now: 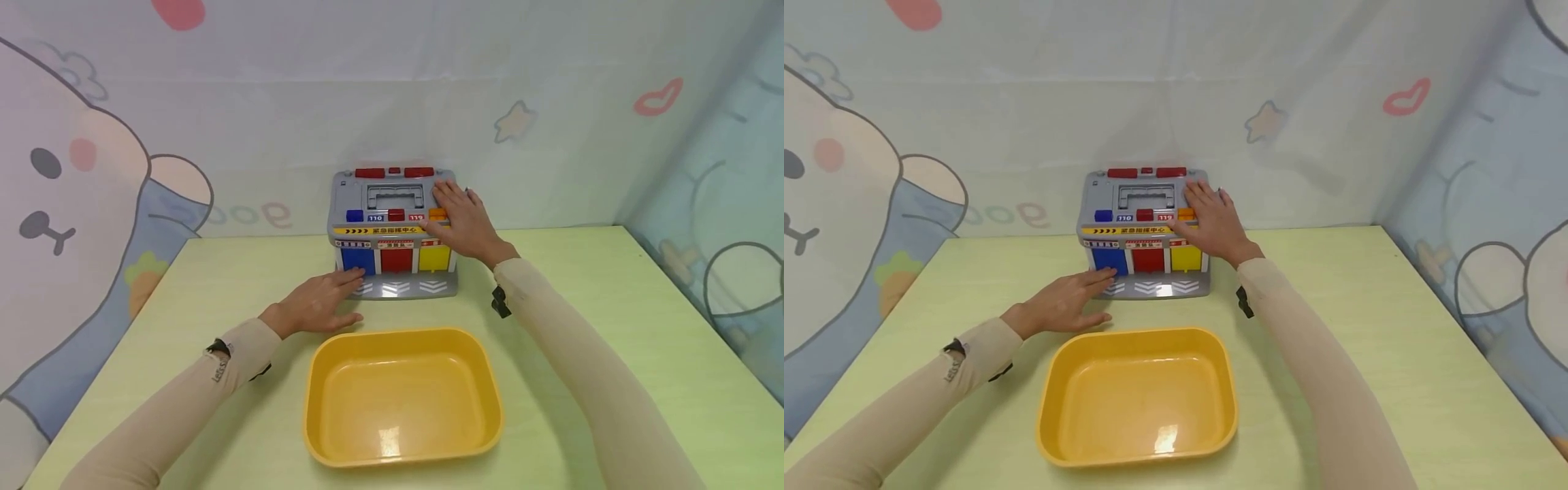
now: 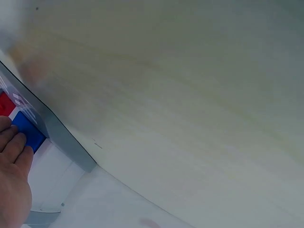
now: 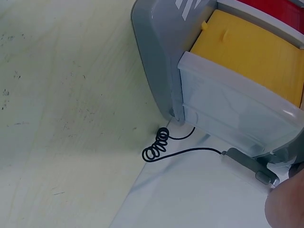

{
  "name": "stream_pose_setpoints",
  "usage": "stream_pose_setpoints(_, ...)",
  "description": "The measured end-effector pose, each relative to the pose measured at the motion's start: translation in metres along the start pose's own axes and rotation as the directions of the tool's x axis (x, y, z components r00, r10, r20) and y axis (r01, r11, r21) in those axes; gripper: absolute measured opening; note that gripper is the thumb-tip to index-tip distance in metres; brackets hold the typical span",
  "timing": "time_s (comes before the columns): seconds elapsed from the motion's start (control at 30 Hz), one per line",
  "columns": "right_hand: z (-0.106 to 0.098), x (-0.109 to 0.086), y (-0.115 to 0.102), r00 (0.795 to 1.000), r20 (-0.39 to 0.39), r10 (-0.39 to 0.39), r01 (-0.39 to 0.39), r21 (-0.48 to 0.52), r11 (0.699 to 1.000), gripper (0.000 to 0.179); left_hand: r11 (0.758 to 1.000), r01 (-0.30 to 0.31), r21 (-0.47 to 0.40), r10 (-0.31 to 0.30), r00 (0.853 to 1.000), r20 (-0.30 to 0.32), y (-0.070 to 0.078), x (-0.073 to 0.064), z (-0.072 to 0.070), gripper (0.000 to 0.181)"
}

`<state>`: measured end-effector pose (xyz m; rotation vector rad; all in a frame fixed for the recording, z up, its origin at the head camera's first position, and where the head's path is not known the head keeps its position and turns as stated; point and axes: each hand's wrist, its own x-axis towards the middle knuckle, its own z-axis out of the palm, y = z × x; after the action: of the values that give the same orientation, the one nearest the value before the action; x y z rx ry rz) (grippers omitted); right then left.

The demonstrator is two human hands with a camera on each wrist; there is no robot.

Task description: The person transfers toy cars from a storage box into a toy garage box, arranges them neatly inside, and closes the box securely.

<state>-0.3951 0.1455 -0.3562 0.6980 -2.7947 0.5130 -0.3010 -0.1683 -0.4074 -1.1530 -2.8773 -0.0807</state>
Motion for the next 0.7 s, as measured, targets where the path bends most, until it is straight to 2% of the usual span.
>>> stream_pose_setpoints(0.3,0.0006,0.001,0.0024,1.0,0.007,-0.008,0.008,0.022,1.0,0.082,1.0,0.025,0.009,-0.025,1.0,0.017,-0.0005,0.003,0.0029,0.071)
stream_pose_setpoints(0.7,0.0009,0.0025,0.0031,1.0,0.011,-0.008,0.007,0.031,0.999,0.084,0.998,0.034,0.047,-0.035,0.999,0.01,-0.0009,0.0062,0.0059,0.072)
